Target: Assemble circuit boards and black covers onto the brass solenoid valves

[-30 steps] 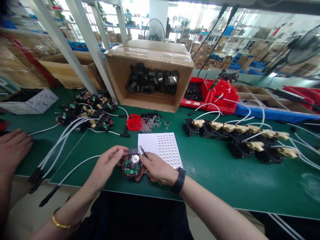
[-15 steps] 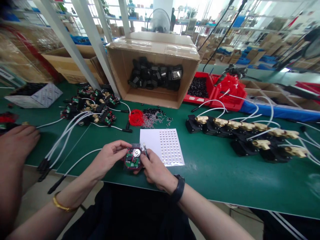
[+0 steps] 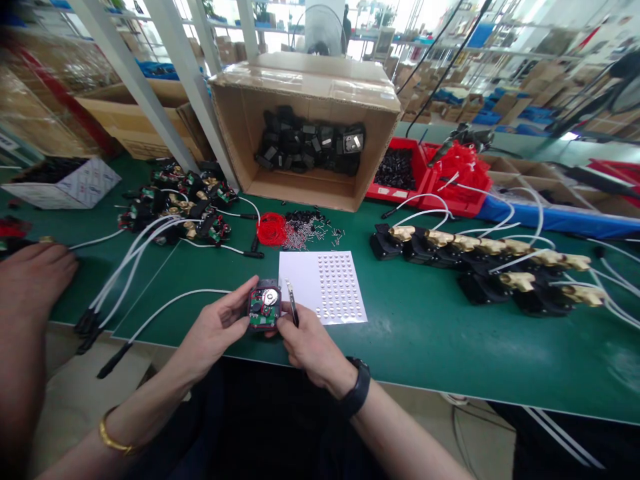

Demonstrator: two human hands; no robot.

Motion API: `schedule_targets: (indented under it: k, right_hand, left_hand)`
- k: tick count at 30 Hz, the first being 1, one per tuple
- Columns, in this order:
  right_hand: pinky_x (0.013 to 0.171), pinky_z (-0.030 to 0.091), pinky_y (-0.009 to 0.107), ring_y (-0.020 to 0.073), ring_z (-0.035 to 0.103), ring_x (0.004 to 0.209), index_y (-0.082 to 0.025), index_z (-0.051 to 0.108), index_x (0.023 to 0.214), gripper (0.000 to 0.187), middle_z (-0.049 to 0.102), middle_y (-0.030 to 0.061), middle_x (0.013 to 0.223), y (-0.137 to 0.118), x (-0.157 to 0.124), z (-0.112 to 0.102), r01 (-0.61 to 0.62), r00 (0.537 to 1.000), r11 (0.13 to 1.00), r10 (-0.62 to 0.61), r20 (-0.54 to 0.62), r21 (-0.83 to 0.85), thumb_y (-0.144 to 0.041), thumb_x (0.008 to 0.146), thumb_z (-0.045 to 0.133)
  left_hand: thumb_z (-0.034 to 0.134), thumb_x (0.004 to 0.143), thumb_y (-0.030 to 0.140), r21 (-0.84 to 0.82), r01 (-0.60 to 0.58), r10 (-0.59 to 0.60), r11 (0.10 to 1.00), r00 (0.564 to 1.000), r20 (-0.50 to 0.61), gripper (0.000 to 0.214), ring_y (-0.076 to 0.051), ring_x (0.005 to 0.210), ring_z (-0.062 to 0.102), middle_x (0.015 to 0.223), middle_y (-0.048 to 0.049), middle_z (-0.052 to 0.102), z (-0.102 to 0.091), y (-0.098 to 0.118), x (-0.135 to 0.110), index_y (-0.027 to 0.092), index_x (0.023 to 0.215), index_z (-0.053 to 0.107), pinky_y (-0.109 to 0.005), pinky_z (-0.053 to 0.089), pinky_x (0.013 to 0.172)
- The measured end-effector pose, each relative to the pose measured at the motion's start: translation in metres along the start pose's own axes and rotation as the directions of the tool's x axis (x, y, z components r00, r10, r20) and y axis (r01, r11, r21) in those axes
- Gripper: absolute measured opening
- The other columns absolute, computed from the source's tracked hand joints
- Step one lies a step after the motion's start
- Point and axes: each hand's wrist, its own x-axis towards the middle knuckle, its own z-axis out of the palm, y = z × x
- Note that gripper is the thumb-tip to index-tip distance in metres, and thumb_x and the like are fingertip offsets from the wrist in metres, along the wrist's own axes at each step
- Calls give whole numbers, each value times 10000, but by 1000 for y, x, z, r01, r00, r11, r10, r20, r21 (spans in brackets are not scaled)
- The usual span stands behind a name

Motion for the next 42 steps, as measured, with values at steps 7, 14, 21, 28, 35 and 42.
schedule_targets:
  k: [7, 14, 21, 28, 35, 42]
  right_hand:
    - [278, 110, 127, 9, 148, 334, -173, 499, 900, 219, 491, -63, 601, 3, 4, -7, -58, 998, 998, 58, -14, 5, -374, 816, 522]
    - [300, 99, 137, 20, 114, 367, -182, 517, 954, 285, 308, -113, 541, 1, -1, -11, -47, 997, 998, 45, 61, 32, -381, 775, 615]
    - [292, 116, 139, 13, 147, 366, -169, 542, 1031, 338, 380, -92, 572, 4, -1, -9, 2, 999, 1000, -2, 47, 17, -330, 752, 644]
    - [305, 136, 141, 18, 183, 387, -174, 561, 1044, 343, 372, -86, 594, 7, -3, -9, 38, 998, 999, -38, 43, 8, -302, 741, 658]
    - [303, 99, 154, 11, 144, 363, -171, 562, 1052, 350, 429, -77, 612, 5, -5, -4, 12, 1000, 998, -13, 16, 56, -253, 717, 621]
    - [315, 180, 160, 28, 187, 359, -211, 566, 1080, 334, 455, -56, 618, 9, -5, 7, 80, 992, 996, -84, -96, -39, -212, 754, 496]
  left_hand:
    - [546, 732, 149, 20, -36, 36, 999, 999, -7, 680, -215, 1256, 411, 1396, -63, 408, 7, -6, -6, 154, 1369, 308, -382, 238, 1107]
    - [550, 749, 159, 147, -56, 55, 988, 998, 7, 688, -198, 1249, 421, 1394, -32, 415, 9, -6, -9, 205, 1382, 282, -349, 255, 1100]
    - [570, 746, 197, 272, -56, 65, 961, 998, -23, 712, -198, 1262, 403, 1405, -29, 399, 13, -3, -11, 221, 1388, 264, -344, 267, 1093]
    - [574, 733, 197, 330, -45, 69, 943, 996, -61, 726, -195, 1278, 380, 1415, -32, 383, 18, -1, -13, 220, 1389, 264, -326, 252, 1097]
    - [581, 729, 222, 367, -32, 60, 930, 996, -66, 718, -210, 1289, 363, 1415, -27, 383, 19, 3, -15, 210, 1383, 284, -319, 250, 1097]
    - [544, 764, 190, 433, -113, 105, 894, 994, 43, 645, -210, 1280, 371, 1399, -25, 396, 6, -1, -13, 254, 1360, 307, -354, 263, 1093]
